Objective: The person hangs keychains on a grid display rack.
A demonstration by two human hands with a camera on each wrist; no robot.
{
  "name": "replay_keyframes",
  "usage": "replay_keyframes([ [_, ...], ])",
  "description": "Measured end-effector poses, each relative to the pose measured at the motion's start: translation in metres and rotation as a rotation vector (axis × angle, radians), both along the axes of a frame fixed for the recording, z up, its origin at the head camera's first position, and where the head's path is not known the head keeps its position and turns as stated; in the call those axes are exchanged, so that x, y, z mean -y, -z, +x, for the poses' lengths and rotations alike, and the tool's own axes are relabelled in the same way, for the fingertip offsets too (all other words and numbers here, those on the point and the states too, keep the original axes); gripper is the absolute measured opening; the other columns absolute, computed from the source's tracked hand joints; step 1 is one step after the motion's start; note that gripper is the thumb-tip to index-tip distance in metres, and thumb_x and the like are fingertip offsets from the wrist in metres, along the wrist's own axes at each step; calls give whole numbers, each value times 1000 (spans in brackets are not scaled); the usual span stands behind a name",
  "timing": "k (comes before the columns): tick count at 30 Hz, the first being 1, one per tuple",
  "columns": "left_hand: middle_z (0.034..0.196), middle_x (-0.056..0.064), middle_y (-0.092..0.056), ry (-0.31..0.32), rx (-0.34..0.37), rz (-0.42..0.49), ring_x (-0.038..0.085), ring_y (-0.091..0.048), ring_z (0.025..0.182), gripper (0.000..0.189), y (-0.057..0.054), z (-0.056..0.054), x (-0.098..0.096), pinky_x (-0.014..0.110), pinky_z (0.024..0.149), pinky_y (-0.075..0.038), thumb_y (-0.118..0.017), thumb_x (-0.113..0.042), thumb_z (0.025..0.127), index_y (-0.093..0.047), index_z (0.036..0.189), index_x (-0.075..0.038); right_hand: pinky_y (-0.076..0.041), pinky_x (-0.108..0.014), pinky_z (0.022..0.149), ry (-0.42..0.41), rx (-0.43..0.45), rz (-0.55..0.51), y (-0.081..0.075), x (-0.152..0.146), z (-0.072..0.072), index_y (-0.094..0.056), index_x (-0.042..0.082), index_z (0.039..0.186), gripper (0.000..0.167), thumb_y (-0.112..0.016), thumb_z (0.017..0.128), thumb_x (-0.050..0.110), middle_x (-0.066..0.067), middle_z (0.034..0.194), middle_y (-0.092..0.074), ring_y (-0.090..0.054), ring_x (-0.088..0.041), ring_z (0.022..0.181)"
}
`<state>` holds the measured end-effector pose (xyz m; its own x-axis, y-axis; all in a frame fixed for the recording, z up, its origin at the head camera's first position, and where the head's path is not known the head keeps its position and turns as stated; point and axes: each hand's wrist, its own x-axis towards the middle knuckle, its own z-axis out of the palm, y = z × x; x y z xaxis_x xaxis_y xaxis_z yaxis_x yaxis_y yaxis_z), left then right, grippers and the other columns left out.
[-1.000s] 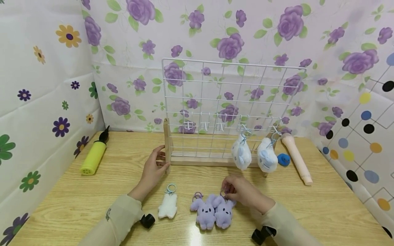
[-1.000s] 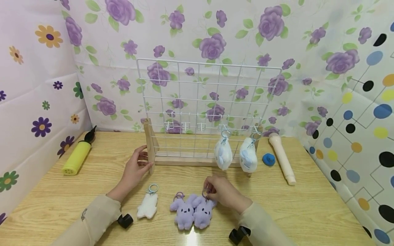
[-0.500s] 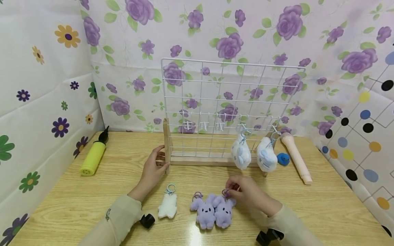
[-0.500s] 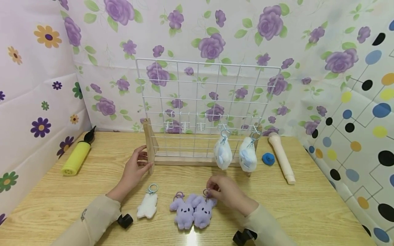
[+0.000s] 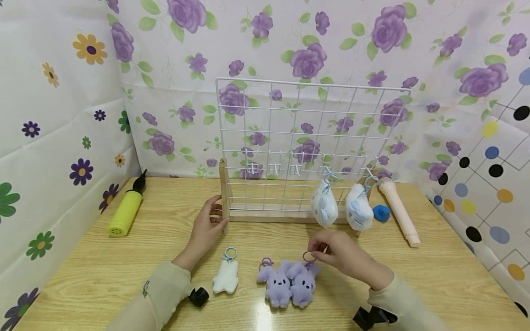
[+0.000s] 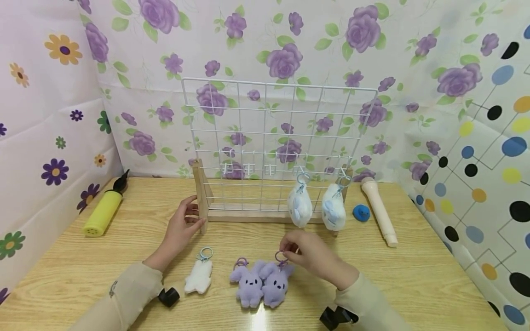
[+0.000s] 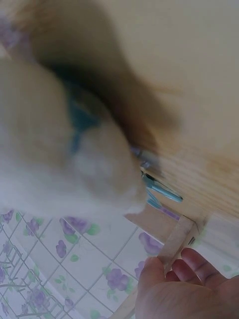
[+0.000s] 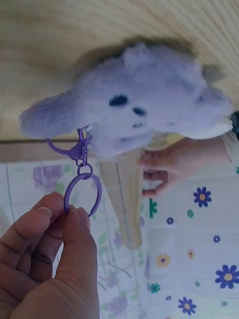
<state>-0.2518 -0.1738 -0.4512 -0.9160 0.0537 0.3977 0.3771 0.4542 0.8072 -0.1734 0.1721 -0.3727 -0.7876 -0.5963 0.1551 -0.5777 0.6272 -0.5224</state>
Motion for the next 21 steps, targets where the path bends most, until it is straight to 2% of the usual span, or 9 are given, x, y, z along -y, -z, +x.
replay_keyframes([
  [9, 116, 21, -57, -2, 5, 7, 31, -59, 101, 66, 0, 1, -2, 39, 81, -57, -69, 4, 84, -37, 141, -3, -51, -17, 60, -33, -46, 12, -28, -5, 5, -68, 14, 92, 4, -65, 91, 11, 6, 85, -67, -60, 1, 75],
  [16, 116, 21, -57, -4, 14, 10, 31, -59, 101, 66, 0, 1, -3, 38, 81, -57, -69, 4, 84, -38, 141, -4, -51, -19, 58, -42, -25, 8, -46, -9, -1, -68, 14, 91, 4, -65, 92, 12, 3, 84, -68, -58, 2, 73],
  [21, 116, 21, -57, -9, 7, 4, 32, -59, 101, 66, -2, 2, -2, 39, 81, -57, -69, 4, 83, -38, 141, -3, -52, -19, 60, -34, -63, 16, -56, -7, -7, -68, 13, 92, 5, -64, 91, 10, 4, 84, -67, -58, 1, 73],
])
